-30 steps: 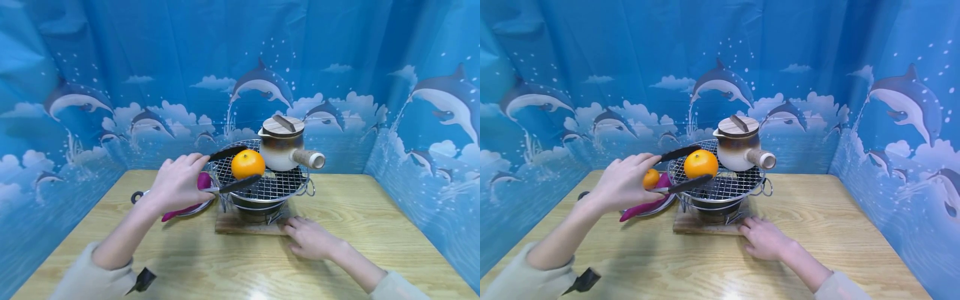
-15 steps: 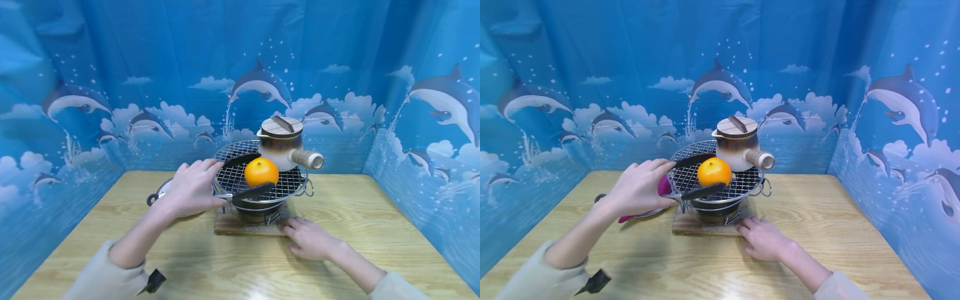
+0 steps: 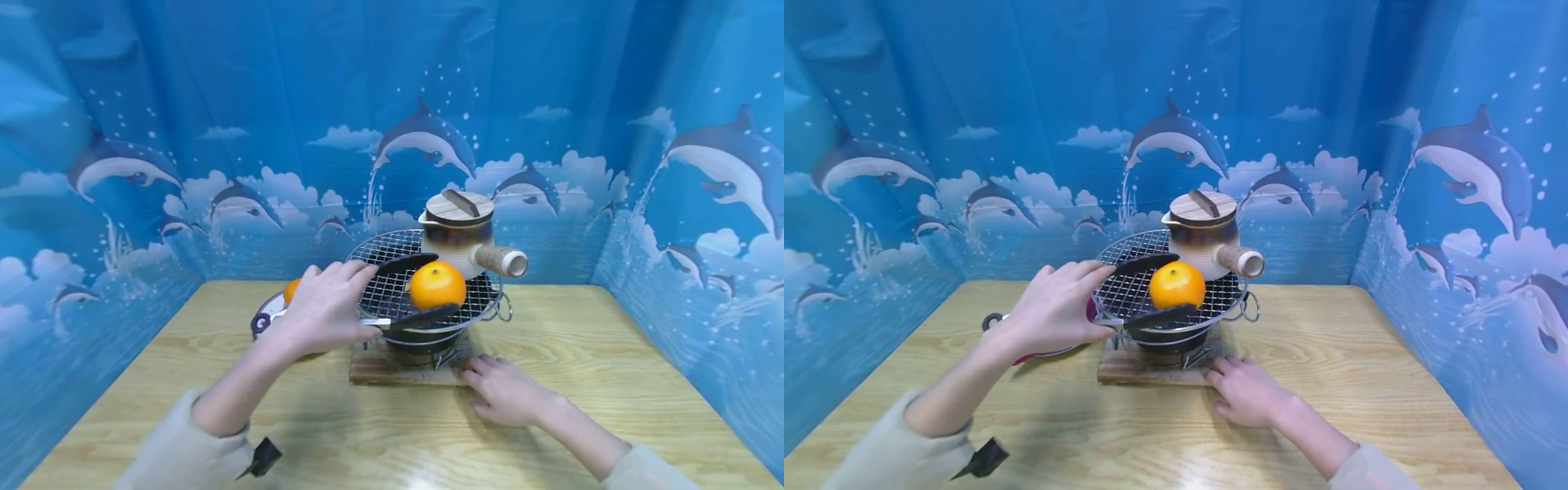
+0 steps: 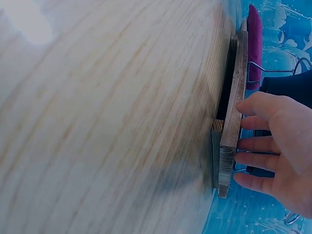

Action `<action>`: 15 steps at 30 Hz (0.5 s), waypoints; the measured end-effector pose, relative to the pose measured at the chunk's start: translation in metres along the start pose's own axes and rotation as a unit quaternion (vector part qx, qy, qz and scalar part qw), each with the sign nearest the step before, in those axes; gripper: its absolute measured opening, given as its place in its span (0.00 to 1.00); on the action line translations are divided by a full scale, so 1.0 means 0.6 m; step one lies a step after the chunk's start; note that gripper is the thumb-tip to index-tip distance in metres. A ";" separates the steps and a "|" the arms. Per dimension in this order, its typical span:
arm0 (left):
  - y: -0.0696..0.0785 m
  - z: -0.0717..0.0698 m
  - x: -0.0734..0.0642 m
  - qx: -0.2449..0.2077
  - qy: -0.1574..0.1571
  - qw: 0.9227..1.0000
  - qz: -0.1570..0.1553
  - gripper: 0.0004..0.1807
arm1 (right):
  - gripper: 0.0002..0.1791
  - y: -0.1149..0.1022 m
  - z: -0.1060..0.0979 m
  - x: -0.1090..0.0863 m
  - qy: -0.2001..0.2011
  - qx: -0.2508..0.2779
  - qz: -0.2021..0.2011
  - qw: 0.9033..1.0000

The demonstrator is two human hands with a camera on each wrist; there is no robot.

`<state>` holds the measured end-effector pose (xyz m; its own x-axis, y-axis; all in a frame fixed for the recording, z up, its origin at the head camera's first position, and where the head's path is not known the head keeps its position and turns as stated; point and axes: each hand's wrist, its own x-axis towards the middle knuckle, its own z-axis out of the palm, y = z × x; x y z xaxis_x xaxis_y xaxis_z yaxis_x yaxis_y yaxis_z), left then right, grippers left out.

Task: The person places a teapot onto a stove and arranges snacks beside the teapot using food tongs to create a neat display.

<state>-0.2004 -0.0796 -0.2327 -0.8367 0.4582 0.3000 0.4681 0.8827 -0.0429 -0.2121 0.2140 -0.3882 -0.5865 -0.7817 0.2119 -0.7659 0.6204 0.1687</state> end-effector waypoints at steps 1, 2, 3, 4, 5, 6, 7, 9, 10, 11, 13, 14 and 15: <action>0.001 0.000 0.001 0.000 0.000 1.000 0.001 0.49 | 0.21 0.000 -0.001 0.000 -0.001 -0.001 0.001 1.000; 0.002 0.000 0.002 -0.001 0.001 1.000 0.002 0.48 | 0.21 0.000 -0.001 0.000 -0.004 -0.001 0.002 1.000; 0.003 0.000 0.003 -0.001 0.000 1.000 0.004 0.49 | 0.21 0.001 -0.001 0.000 -0.005 -0.001 0.003 1.000; 0.004 0.000 0.004 -0.001 0.000 1.000 0.004 0.49 | 0.21 0.001 -0.002 0.000 -0.006 -0.002 0.003 1.000; 0.006 -0.001 0.005 -0.002 -0.001 1.000 0.004 0.49 | 0.21 0.001 -0.002 0.000 -0.007 -0.002 0.004 1.000; 0.007 -0.001 0.006 -0.002 -0.002 1.000 0.004 0.49 | 0.21 0.000 -0.003 0.000 -0.008 -0.002 0.004 1.000; 0.009 0.000 0.007 -0.001 -0.003 1.000 0.005 0.49 | 0.21 0.001 -0.003 0.000 -0.006 -0.003 0.004 1.000; 0.012 0.000 0.010 0.000 -0.006 1.000 0.007 0.49 | 0.20 -0.001 -0.004 0.000 -0.005 -0.003 0.003 1.000; 0.014 0.000 0.011 0.000 -0.006 1.000 0.008 0.49 | 0.20 -0.001 -0.004 0.000 -0.004 -0.004 0.002 1.000; 0.015 0.000 0.012 0.001 -0.007 1.000 0.010 0.49 | 0.20 -0.002 -0.004 0.001 -0.005 -0.004 0.002 1.000; 0.018 -0.001 0.013 0.002 -0.006 1.000 0.014 0.49 | 0.20 -0.003 -0.004 0.001 -0.007 -0.005 0.003 1.000; 0.020 -0.001 0.014 0.002 -0.005 1.000 0.016 0.49 | 0.20 -0.004 -0.004 0.001 -0.010 -0.005 0.005 1.000; 0.021 -0.002 0.015 0.001 -0.003 1.000 0.018 0.49 | 0.20 -0.004 -0.003 0.001 -0.012 -0.005 0.006 1.000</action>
<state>-0.2015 -0.0646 -0.2295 -0.8210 0.4904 0.2924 0.4974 0.8658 -0.0554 -0.2102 0.2122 -0.3868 -0.6013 -0.7758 0.1913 -0.7567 0.6298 0.1753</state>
